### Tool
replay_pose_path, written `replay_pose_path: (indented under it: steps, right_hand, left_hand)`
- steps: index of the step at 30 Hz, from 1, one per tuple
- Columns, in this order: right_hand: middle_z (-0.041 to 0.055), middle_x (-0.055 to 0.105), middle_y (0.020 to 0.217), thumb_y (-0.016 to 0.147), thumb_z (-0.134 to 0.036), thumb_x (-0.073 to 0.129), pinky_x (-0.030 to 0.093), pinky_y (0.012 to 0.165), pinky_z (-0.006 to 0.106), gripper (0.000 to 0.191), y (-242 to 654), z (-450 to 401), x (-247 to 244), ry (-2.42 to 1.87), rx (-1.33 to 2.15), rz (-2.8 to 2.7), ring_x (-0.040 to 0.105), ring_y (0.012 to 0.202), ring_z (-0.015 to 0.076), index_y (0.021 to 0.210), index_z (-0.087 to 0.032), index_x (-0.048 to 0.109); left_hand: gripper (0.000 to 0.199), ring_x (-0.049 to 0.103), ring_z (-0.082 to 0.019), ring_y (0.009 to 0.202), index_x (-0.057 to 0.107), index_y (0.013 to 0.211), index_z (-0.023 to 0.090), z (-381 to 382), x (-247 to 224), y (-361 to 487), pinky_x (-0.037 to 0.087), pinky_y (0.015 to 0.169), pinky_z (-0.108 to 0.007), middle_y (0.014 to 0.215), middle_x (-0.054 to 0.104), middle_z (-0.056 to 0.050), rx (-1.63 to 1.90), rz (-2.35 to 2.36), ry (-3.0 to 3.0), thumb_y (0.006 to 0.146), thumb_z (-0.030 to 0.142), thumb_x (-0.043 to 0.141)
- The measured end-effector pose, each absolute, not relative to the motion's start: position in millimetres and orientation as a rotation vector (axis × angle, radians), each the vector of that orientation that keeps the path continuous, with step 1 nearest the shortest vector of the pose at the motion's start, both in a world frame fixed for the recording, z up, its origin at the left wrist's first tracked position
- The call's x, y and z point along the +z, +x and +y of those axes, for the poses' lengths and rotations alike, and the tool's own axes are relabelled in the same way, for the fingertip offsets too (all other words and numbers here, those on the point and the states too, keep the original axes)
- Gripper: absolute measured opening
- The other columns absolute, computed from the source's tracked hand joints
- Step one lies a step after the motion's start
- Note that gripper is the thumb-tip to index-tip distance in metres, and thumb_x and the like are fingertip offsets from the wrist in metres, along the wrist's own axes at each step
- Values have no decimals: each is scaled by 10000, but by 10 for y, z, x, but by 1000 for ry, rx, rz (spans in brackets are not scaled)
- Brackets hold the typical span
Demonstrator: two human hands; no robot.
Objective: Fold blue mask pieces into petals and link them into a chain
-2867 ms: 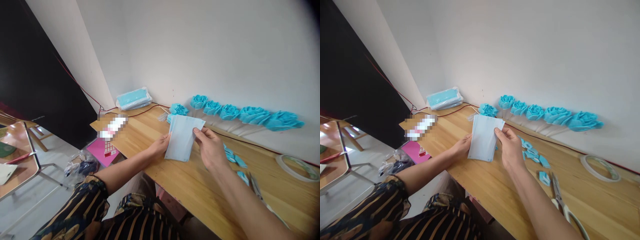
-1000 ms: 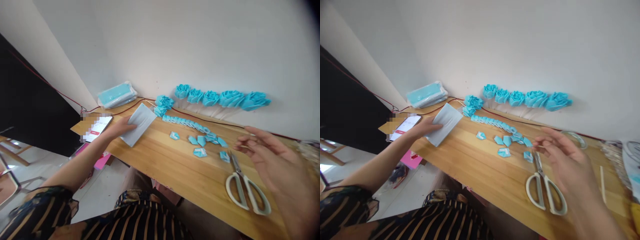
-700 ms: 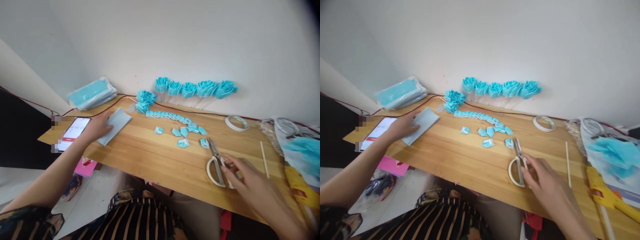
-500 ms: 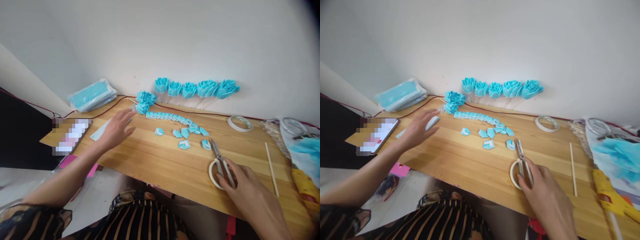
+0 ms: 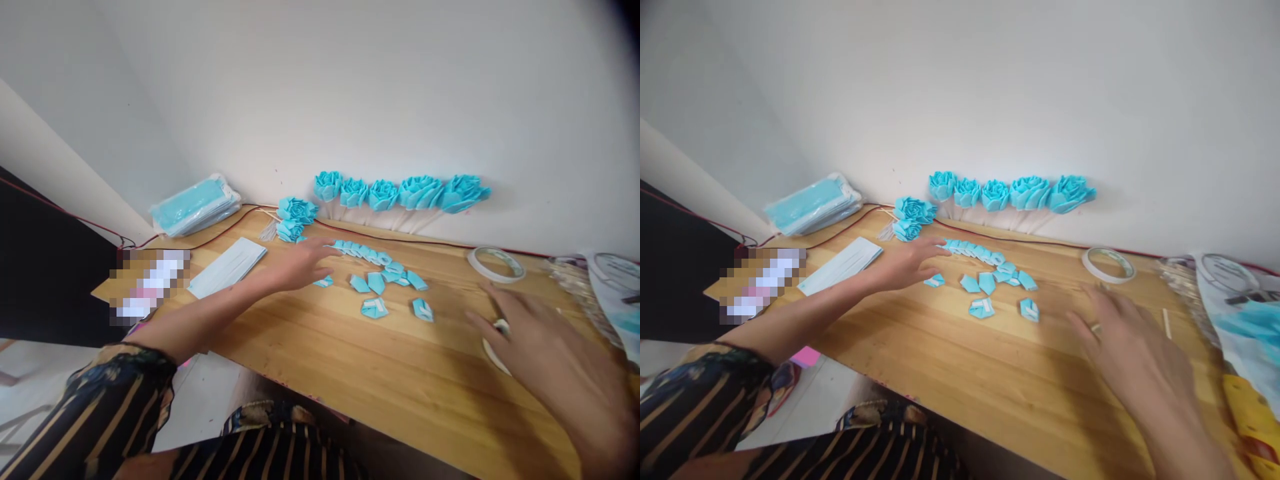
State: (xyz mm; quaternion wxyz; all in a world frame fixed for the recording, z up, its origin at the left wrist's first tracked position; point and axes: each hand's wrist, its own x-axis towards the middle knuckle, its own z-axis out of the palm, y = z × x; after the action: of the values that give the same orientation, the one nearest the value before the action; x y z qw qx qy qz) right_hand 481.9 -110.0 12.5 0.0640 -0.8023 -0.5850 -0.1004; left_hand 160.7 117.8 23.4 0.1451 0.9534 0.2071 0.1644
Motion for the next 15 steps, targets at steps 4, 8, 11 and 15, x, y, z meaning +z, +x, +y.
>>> replay_pose_path:
  steps: [4,8,11,15]
  right_hand:
    - [179,578,1384,928,-521,382,487,993,499,602,4555,-409,235,-2228,-76,-1914,556,1258,354,1413,-174,465]
    - [167,517,1463,894,-479,482,442,1055,499,666,4450,136,120,-2071,106,-2035,511,1318,341,1470,-152,413]
    - [165,514,1467,861,-492,543,464,1027,517,711,4398,388,44,-2002,211,-2051,528,1301,353,1482,-174,407]
    - [138,580,1406,838,-451,602,483,1003,502,707,4342,512,-4,-1860,289,-2085,573,1247,343,1478,-206,427]
  left_hand:
    - [438,551,-256,1279,591,1304,178,1444,194,1857,444,1088,-423,1366,596,-126,499,609,2770,867,205,591]
    - [458,584,-254,1236,596,1304,176,1626,111,2109,447,1074,-409,1340,618,-121,420,605,2810,845,182,605]
    - [493,578,-252,1253,567,1340,170,1685,56,2259,443,1073,-391,1374,599,-119,355,608,2814,848,180,599]
    - [527,575,-246,1259,544,1359,162,1693,37,2320,441,1075,-369,1386,593,-116,296,607,2800,836,162,606]
